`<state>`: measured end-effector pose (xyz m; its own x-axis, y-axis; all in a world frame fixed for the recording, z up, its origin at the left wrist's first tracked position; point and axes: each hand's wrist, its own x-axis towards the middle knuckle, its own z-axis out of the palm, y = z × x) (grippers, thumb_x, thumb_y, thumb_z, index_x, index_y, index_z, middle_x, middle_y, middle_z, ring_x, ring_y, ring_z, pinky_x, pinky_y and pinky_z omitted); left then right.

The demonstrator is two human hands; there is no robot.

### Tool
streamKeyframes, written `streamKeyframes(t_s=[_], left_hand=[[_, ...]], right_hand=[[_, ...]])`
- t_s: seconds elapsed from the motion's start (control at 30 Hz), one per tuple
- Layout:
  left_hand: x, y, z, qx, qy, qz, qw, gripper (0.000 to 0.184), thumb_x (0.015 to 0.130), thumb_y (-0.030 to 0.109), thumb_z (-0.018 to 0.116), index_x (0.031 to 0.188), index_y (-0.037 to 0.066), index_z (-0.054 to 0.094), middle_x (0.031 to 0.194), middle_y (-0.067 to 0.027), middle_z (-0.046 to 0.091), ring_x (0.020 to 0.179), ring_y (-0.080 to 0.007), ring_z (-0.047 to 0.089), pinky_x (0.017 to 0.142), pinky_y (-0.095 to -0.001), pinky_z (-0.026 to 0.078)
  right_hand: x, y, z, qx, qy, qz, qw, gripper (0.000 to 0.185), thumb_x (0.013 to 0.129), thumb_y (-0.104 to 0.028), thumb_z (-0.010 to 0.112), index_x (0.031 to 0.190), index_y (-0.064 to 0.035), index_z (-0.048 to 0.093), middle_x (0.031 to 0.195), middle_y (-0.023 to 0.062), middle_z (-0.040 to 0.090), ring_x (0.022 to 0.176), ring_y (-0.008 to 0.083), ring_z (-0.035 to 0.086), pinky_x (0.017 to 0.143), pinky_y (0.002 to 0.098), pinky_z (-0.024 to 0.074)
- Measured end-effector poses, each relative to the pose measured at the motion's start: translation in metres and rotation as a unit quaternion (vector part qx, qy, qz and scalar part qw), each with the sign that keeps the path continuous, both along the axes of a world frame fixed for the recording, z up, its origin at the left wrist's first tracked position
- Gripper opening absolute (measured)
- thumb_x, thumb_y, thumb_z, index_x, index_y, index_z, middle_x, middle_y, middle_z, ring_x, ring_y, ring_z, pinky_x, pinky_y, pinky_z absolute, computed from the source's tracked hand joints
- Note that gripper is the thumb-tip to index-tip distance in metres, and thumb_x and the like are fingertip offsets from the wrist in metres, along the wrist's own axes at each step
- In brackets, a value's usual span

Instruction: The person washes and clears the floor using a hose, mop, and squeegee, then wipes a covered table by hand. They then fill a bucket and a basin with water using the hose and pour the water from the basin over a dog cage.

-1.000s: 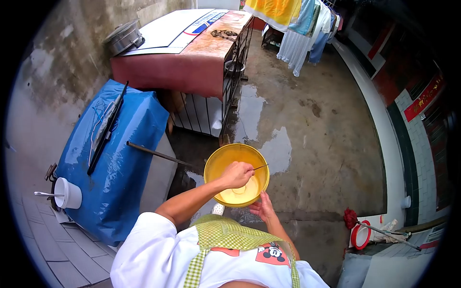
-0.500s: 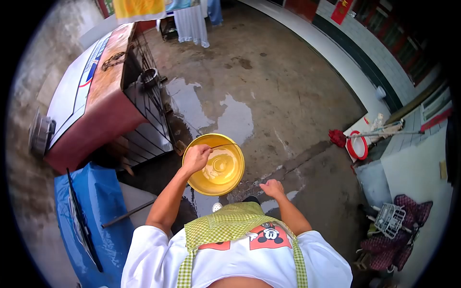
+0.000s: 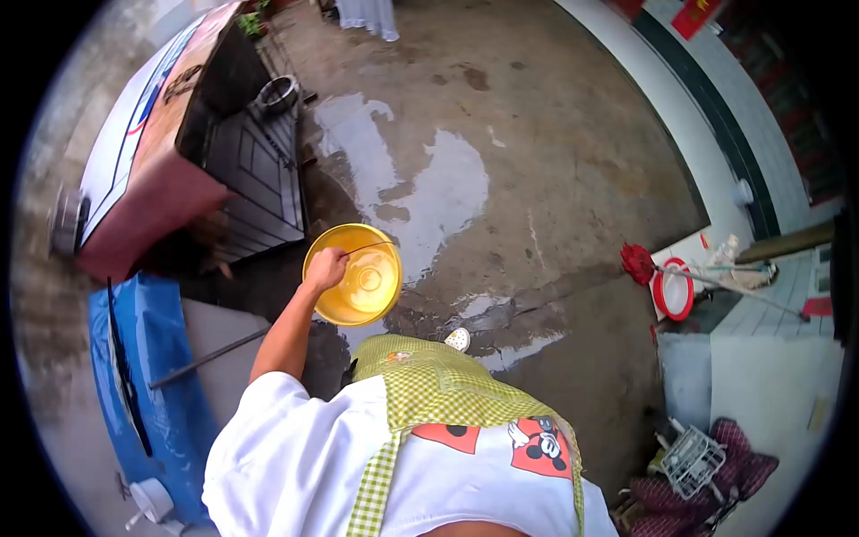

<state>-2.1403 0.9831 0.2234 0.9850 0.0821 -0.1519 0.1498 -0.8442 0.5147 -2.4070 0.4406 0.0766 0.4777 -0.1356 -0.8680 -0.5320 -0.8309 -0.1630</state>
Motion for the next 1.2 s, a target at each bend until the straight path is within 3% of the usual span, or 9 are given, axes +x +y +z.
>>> streamKeyframes(t_s=[0.2,0.4,0.43,0.6,0.7,0.77,0.93,1.03,1.2], left_hand=[[0.022,-0.071,0.002,-0.043,0.029,0.182,0.982,0.023,0.072,0.017,0.048,0.083,0.006,0.063,0.082,-0.0223,0.06,0.08,-0.04,0.057,0.07,-0.0469,0.045],[0.07,-0.126,-0.028,-0.12,0.005,0.254,0.96,0.022,0.071,0.013,0.046,0.081,0.003,0.063,0.082,-0.0231,0.059,0.081,-0.04,0.057,0.071,-0.0467,0.045],[0.075,-0.133,-0.023,-0.149,0.014,0.255,0.955,0.023,0.073,0.015,0.047,0.085,0.003,0.063,0.085,-0.0223,0.06,0.082,-0.0392,0.057,0.073,-0.0461,0.045],[0.119,-0.176,0.013,-0.348,0.134,0.159,0.914,0.036,0.079,0.017,0.051,0.114,0.01,0.053,0.071,-0.0083,0.057,0.062,-0.018,0.055,0.052,-0.0303,0.046],[0.155,-0.217,0.031,-0.456,0.216,0.026,0.863,0.048,0.08,0.009,0.047,0.127,0.015,0.04,0.061,0.0021,0.041,0.047,-0.0068,0.034,0.039,-0.0223,0.029],[0.19,-0.241,0.033,-0.452,0.217,-0.005,0.865,0.04,0.08,0.007,0.046,0.119,0.014,0.049,0.058,0.0058,0.036,0.046,-0.0037,0.029,0.039,-0.0184,0.023],[0.269,-0.351,0.058,-0.466,0.291,-0.129,0.825,0.031,0.079,0.004,0.047,0.108,0.007,0.056,0.057,0.0055,0.039,0.042,-0.003,0.028,0.035,-0.0189,0.022],[0.291,-0.409,0.085,-0.502,0.322,-0.146,0.789,0.032,0.08,0.005,0.048,0.112,0.003,0.05,0.059,0.0047,0.04,0.042,-0.0024,0.029,0.035,-0.0182,0.022],[0.335,-0.502,0.103,-0.512,0.38,-0.212,0.741,0.035,0.08,0.004,0.049,0.114,0.001,0.047,0.059,0.0047,0.04,0.042,-0.002,0.03,0.035,-0.0179,0.022]], right_hand=[[0.129,-0.084,0.027,0.128,-0.023,-0.275,0.953,0.02,0.081,-0.022,0.05,0.093,-0.0077,0.056,0.083,0.0123,0.058,0.073,0.0229,0.056,0.059,0.0323,0.0437],[0.217,-0.115,0.019,0.254,-0.009,-0.318,0.914,0.017,0.084,-0.019,0.05,0.097,-0.0082,0.051,0.071,0.0081,0.059,0.058,0.0179,0.058,0.044,0.0287,0.0445],[0.23,-0.058,0.068,0.158,-0.141,-0.267,0.94,0.013,0.083,-0.018,0.053,0.091,-0.0075,0.052,0.065,0.0046,0.056,0.051,0.0107,0.054,0.037,0.02,0.038],[0.326,-0.015,0.067,0.208,-0.192,-0.236,0.93,0.012,0.083,-0.017,0.053,0.088,-0.0064,0.056,0.068,0.0034,0.059,0.052,0.0097,0.055,0.042,0.0199,0.0414],[0.382,-0.007,0.044,0.212,-0.288,-0.12,0.926,0.013,0.08,-0.013,0.055,0.088,-0.0033,0.058,0.069,0.0032,0.059,0.054,0.0092,0.054,0.046,0.0208,0.0414],[0.402,-0.006,0.046,0.162,-0.363,-0.054,0.916,0.019,0.078,-0.017,0.056,0.088,-0.0015,0.059,0.068,0.0032,0.06,0.057,0.0085,0.055,0.053,0.0224,0.044],[0.421,-0.026,0.084,0.216,-0.16,-0.275,0.923,0.056,0.074,-0.038,0.062,0.119,-0.0092,0.044,0.097,0.0091,0.057,0.076,0.0153,0.056,0.062,0.0259,0.0464],[0.433,-0.025,0.089,0.23,-0.166,-0.396,0.873,0.069,0.071,-0.046,0.063,0.124,-0.0095,0.038,0.101,0.0103,0.055,0.079,0.0173,0.057,0.063,0.027,0.047],[0.459,-0.072,0.076,0.387,-0.303,-0.603,0.629,0.054,0.072,-0.017,0.055,0.122,-0.0073,0.036,0.107,0.0115,0.053,0.093,0.0251,0.056,0.07,0.0381,0.0497]])
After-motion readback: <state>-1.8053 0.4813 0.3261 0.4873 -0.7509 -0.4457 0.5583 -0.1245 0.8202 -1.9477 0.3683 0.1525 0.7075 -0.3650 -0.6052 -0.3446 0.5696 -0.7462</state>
